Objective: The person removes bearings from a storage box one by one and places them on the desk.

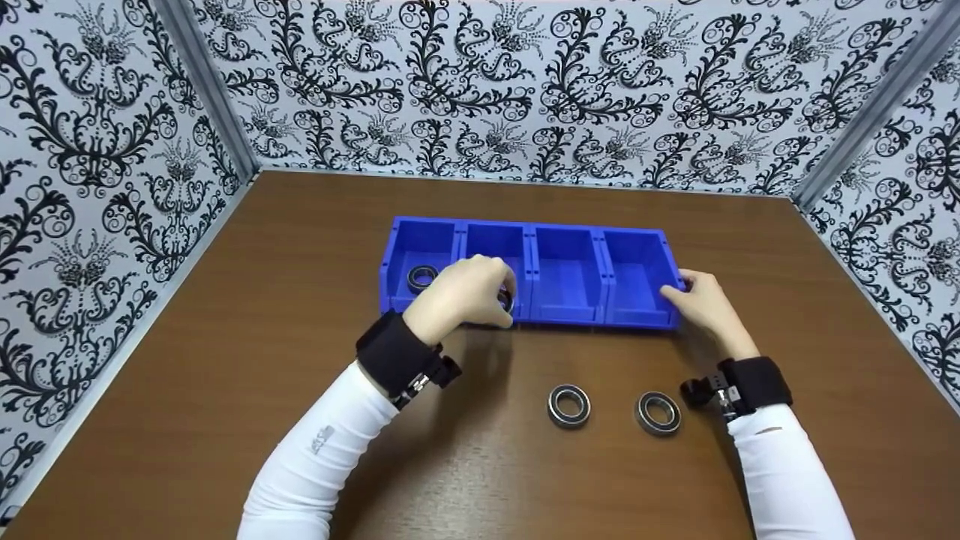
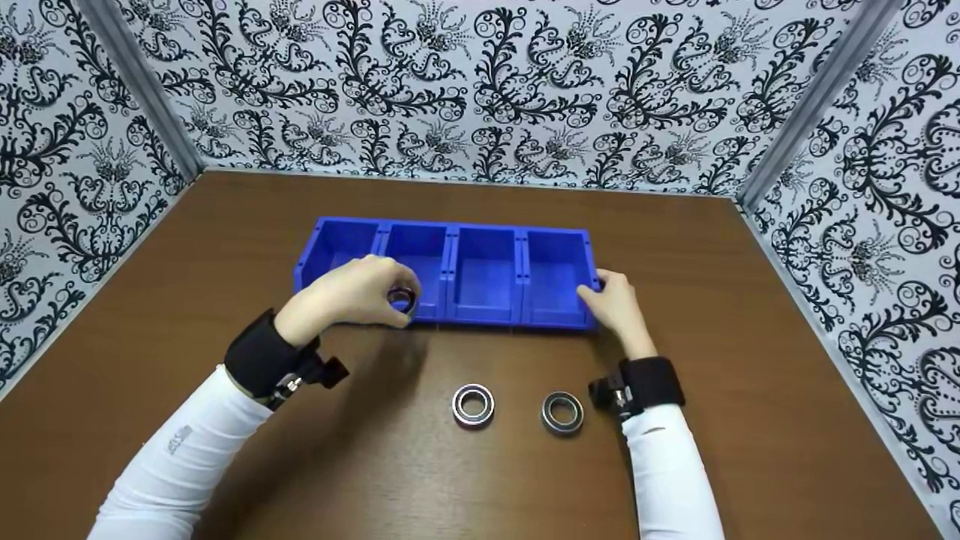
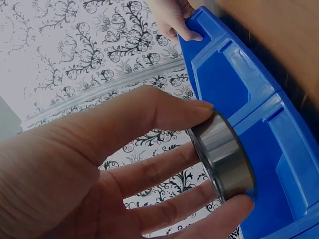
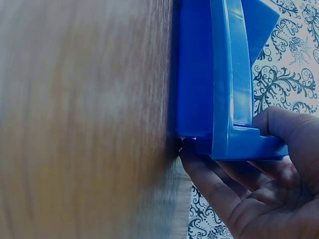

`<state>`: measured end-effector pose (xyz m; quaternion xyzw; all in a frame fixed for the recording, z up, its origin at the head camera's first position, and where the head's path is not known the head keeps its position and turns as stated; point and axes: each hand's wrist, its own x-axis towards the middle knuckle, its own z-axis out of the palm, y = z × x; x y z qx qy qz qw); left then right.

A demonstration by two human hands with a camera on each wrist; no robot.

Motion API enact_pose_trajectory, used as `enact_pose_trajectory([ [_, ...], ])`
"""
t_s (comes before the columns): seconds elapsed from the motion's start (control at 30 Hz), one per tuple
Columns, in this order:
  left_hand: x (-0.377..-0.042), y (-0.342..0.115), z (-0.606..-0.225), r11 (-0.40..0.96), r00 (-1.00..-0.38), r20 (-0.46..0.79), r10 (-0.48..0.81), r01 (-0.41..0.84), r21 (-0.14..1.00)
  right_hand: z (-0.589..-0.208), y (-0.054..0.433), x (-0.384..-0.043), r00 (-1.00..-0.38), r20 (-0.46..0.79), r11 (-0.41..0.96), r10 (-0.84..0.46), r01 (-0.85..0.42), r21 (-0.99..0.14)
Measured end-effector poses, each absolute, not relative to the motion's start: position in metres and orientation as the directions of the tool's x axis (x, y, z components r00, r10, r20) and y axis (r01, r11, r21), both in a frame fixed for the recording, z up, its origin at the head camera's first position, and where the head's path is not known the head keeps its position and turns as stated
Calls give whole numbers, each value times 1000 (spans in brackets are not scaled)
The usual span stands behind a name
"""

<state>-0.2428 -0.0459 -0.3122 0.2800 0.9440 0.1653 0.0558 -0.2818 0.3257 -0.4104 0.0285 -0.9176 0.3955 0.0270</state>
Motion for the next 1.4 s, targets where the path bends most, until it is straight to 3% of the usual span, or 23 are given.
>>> enact_pose_trajectory([
  [1.23,-210,-47,-328,710,-764,-27,644,585,392,-408,325,-281,-997,67,667,-38,-76,-741],
  [1.4,-208,-46,-332,732,-776,-69,627,557,393,-409,325,-280,-996,75,666,-40,-82,-742],
])
